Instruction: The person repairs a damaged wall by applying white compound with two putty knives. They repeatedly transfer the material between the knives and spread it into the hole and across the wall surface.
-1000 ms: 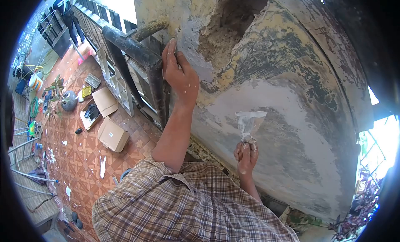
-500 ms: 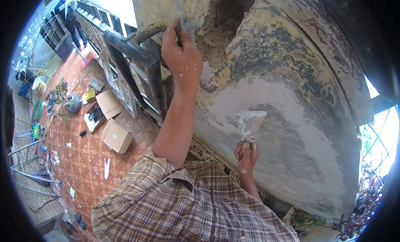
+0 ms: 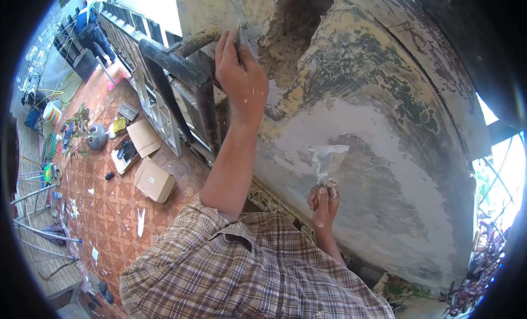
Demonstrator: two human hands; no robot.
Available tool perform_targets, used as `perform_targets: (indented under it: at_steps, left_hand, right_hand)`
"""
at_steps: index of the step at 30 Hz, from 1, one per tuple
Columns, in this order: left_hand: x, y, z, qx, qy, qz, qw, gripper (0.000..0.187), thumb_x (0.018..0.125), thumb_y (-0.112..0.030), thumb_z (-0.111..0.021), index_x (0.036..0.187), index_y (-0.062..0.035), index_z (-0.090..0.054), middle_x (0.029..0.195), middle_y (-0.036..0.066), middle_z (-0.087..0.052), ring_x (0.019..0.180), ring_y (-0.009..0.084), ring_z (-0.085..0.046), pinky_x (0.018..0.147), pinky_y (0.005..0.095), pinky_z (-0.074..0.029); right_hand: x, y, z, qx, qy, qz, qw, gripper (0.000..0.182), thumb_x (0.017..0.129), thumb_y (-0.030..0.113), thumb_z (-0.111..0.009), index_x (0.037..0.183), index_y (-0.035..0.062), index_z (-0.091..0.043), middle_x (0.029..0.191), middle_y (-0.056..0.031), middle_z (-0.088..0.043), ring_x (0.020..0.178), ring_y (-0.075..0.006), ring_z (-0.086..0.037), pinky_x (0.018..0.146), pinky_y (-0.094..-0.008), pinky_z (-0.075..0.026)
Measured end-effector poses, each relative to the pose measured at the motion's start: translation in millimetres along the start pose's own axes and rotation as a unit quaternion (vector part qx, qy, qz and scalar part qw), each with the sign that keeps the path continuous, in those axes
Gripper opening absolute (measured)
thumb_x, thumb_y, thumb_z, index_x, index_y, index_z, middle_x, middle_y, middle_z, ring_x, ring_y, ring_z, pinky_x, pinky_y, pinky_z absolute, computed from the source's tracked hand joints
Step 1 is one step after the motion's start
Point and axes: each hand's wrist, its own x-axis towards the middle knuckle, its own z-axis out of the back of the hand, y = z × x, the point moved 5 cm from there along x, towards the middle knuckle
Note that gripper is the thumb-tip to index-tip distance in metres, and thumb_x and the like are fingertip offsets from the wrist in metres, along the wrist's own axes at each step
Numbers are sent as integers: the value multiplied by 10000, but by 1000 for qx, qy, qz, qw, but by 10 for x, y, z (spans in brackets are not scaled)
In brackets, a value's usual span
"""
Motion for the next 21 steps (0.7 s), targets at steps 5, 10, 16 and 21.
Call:
perform_targets:
  at_steps: [5, 10, 16, 21]
  left_hand:
    - [76, -77, 11, -106, -33, -7, 994, 278, 891, 17, -488, 1153, 80, -559, 1183, 223, -549, 1038, 291, -571, 840, 331, -466]
    - [-9, -89, 314, -59, -71, -158, 983, 301, 872, 73, -499, 1166, 71, -564, 1091, 202, -562, 927, 268, -594, 780, 320, -488]
    - [-348, 349, 135, 25, -17, -179, 983, 328, 852, 89, -519, 1176, 65, -562, 1089, 187, -545, 960, 284, -582, 816, 324, -484]
    - [-468, 638, 93, 48, 27, -164, 985, 352, 826, 111, -526, 1173, 60, -564, 1100, 181, -539, 997, 308, -562, 837, 344, -472]
  right_hand:
    - [-12, 38, -28, -1, 5, 1, 1000, 121, 969, 149, -438, 1009, 40, -476, 665, -30, -477, 471, -53, -313, 416, -218, -294]
    - [20, 19, -18, -3, 4, 3, 1000, 97, 968, 141, -438, 983, 50, -466, 676, -35, -483, 477, -53, -321, 421, -216, -299]
    - [-9, -41, -20, 1, 11, -11, 1000, 91, 967, 144, -442, 993, 60, -464, 690, -41, -489, 490, -62, -342, 430, -216, -308]
    - [-15, -60, -69, 8, 21, -11, 1000, 113, 966, 150, -445, 1018, 52, -468, 695, -42, -492, 495, -65, -352, 433, -217, -310]
